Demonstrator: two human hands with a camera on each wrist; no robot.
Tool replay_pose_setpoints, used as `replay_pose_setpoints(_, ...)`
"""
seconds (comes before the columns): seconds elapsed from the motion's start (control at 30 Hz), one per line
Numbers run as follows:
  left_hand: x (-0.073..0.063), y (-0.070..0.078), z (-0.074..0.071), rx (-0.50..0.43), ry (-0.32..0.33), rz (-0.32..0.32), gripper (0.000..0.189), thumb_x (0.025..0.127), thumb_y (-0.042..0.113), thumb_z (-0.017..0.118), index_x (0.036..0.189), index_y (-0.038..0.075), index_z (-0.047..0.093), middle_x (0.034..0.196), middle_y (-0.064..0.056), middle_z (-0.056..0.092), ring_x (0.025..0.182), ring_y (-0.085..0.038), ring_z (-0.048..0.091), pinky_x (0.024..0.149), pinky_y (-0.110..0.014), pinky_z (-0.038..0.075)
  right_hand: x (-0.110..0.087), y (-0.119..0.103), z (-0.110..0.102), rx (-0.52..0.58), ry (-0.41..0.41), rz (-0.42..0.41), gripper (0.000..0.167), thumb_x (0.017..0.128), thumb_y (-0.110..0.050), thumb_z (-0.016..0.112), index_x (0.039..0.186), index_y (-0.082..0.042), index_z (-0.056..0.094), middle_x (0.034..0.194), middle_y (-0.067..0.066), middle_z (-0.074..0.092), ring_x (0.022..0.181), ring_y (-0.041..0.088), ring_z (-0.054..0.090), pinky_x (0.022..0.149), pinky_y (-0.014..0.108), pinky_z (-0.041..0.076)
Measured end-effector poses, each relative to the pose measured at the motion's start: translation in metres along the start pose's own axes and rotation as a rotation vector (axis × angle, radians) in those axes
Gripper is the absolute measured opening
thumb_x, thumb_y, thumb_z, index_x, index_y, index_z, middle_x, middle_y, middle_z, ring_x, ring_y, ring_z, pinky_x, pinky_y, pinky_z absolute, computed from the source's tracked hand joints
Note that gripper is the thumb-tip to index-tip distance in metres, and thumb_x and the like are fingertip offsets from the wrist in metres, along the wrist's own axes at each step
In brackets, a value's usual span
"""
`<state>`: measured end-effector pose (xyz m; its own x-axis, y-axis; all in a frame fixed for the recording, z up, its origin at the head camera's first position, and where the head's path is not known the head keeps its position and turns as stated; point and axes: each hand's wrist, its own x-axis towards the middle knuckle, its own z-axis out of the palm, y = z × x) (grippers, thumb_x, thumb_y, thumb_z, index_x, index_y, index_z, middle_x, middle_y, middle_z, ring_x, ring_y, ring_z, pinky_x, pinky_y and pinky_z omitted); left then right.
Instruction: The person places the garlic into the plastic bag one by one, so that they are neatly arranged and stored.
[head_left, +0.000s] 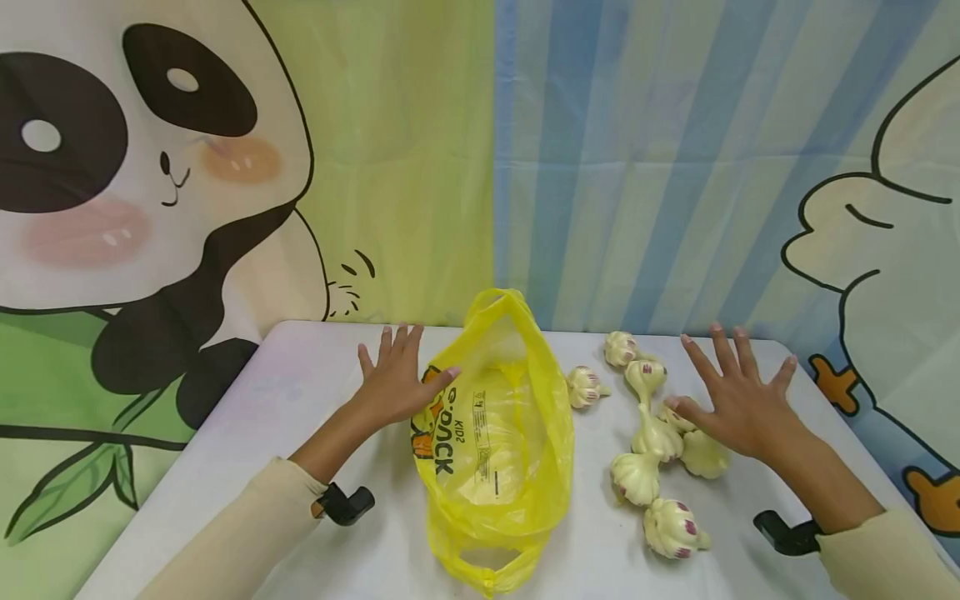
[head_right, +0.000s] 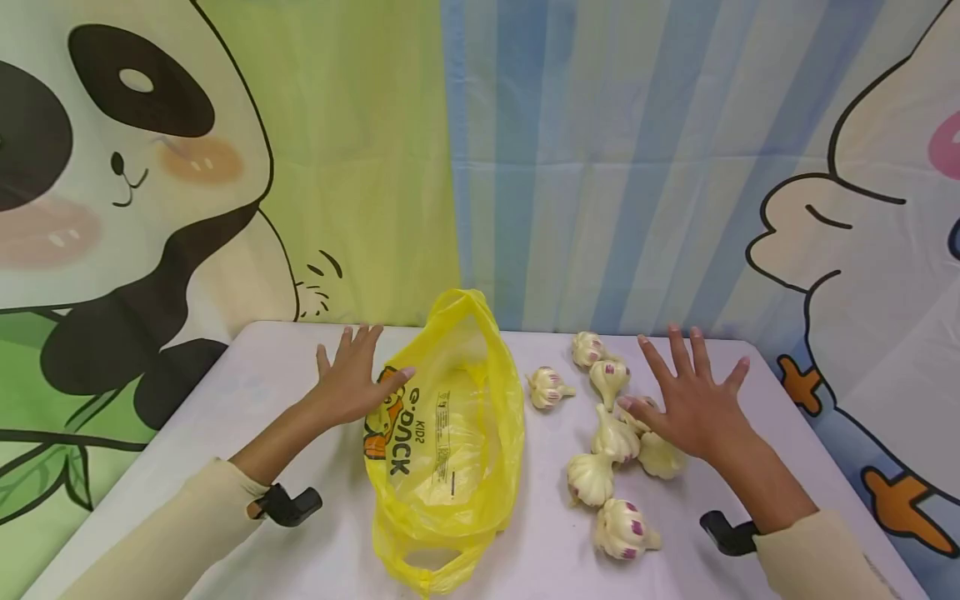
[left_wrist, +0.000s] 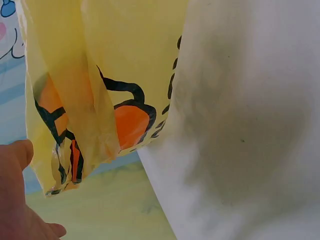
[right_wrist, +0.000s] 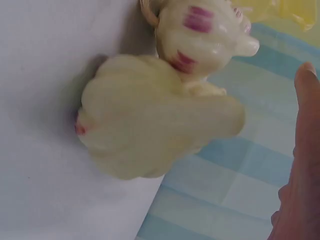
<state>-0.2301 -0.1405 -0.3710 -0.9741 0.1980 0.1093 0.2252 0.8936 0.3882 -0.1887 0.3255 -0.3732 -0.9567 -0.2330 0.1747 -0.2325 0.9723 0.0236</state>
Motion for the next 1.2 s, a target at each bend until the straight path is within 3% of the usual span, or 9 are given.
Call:
replay_pose_setpoints(0.17, -0.003, 0.000, 0.001, -0.149, 0.043, 0.058, 0.089, 0.091, 0.054, 0.058, 0.154, 0.005, 0.019, 0.157, -0.020, 0.020, 0.144, -0.042, 0.004, 0.107, -0.068, -0.006, -0.008, -0.006, -0.001, 0.053, 0.078, -0.077, 0.093, 0.090, -0.063, 0.054, 0.158, -0.022, 0.006, 0.159, 0.024, -0.001, 0.142, 0.044, -0.016, 0.091, 0.079, -0.016)
replay_pose_setpoints(0.27, -0.004, -0.001, 0.003, -0.204, 0.043, 0.076, 0.085, 0.092, 0.046, 0.061, 0.153, 0.005, 0.020, 0.157, -0.018, 0.022, 0.145, -0.040, 0.005, 0.108, -0.066, -0.005, -0.014, -0.010, -0.002, 0.101, 0.116, -0.113, 0.087, 0.089, -0.058, 0.058, 0.156, -0.018, 0.020, 0.158, 0.025, 0.011, 0.143, 0.045, -0.009, 0.094, 0.078, -0.014)
replay_pose_setpoints(0.37, -0.006, -0.003, 0.004, -0.244, 0.038, 0.081, 0.083, 0.092, 0.042, 0.062, 0.153, 0.005, 0.019, 0.156, -0.019, 0.023, 0.145, -0.039, 0.006, 0.108, -0.066, -0.004, -0.019, -0.015, -0.005, 0.194, 0.142, -0.154, 0.077, 0.089, -0.051, 0.064, 0.150, -0.013, 0.035, 0.154, 0.025, 0.022, 0.143, 0.047, 0.000, 0.098, 0.078, -0.005)
replay_pose_setpoints(0.57, -0.008, -0.008, 0.009, -0.348, -0.011, 0.034, 0.085, 0.094, 0.049, 0.058, 0.155, 0.010, 0.016, 0.158, -0.019, 0.018, 0.145, -0.040, 0.006, 0.109, -0.066, 0.003, -0.030, -0.026, -0.010, 0.446, 0.093, -0.191, 0.062, 0.090, -0.033, 0.071, 0.143, -0.012, 0.047, 0.146, 0.020, 0.039, 0.133, 0.046, 0.031, 0.093, 0.074, 0.030)
replay_pose_setpoints(0.73, -0.012, -0.010, 0.013, -0.427, -0.068, -0.028, 0.092, 0.090, 0.064, 0.054, 0.157, 0.018, 0.010, 0.156, -0.018, 0.023, 0.141, -0.042, 0.022, 0.106, -0.066, 0.022, -0.038, -0.031, -0.009, 0.543, 0.117, -0.207, 0.048, 0.090, -0.021, 0.073, 0.134, -0.014, 0.057, 0.129, 0.010, 0.059, 0.111, 0.031, 0.058, 0.080, 0.049, 0.053)
replay_pose_setpoints(0.83, -0.014, -0.011, 0.015, -0.470, -0.085, -0.055, 0.095, 0.088, 0.069, 0.052, 0.157, 0.021, 0.008, 0.157, -0.014, 0.025, 0.138, -0.041, 0.030, 0.105, -0.063, 0.028, -0.042, -0.031, -0.007, 0.599, 0.128, -0.226, 0.042, 0.089, -0.014, 0.073, 0.129, -0.015, 0.061, 0.123, 0.005, 0.063, 0.107, 0.016, 0.060, 0.078, 0.036, 0.055)
replay_pose_setpoints(0.97, -0.016, -0.014, 0.017, -0.525, -0.112, -0.058, 0.093, 0.089, 0.069, 0.050, 0.157, 0.023, 0.006, 0.161, -0.008, 0.014, 0.142, -0.038, 0.021, 0.107, -0.063, 0.024, -0.050, -0.030, -0.005, 0.693, 0.103, -0.223, 0.035, 0.090, -0.008, 0.070, 0.125, -0.010, 0.064, 0.118, 0.003, 0.066, 0.104, 0.004, 0.060, 0.077, 0.029, 0.055)
replay_pose_setpoints(1.2, -0.018, -0.022, 0.018, -0.726, -0.129, -0.069, 0.087, 0.095, 0.058, 0.052, 0.157, 0.020, 0.003, 0.161, -0.011, 0.012, 0.144, -0.038, 0.013, 0.110, -0.059, 0.021, -0.065, -0.029, 0.002, 0.889, -0.048, -0.170, 0.031, 0.094, -0.006, 0.065, 0.124, -0.002, 0.061, 0.109, 0.007, 0.069, 0.096, 0.013, 0.065, 0.077, 0.024, 0.054)
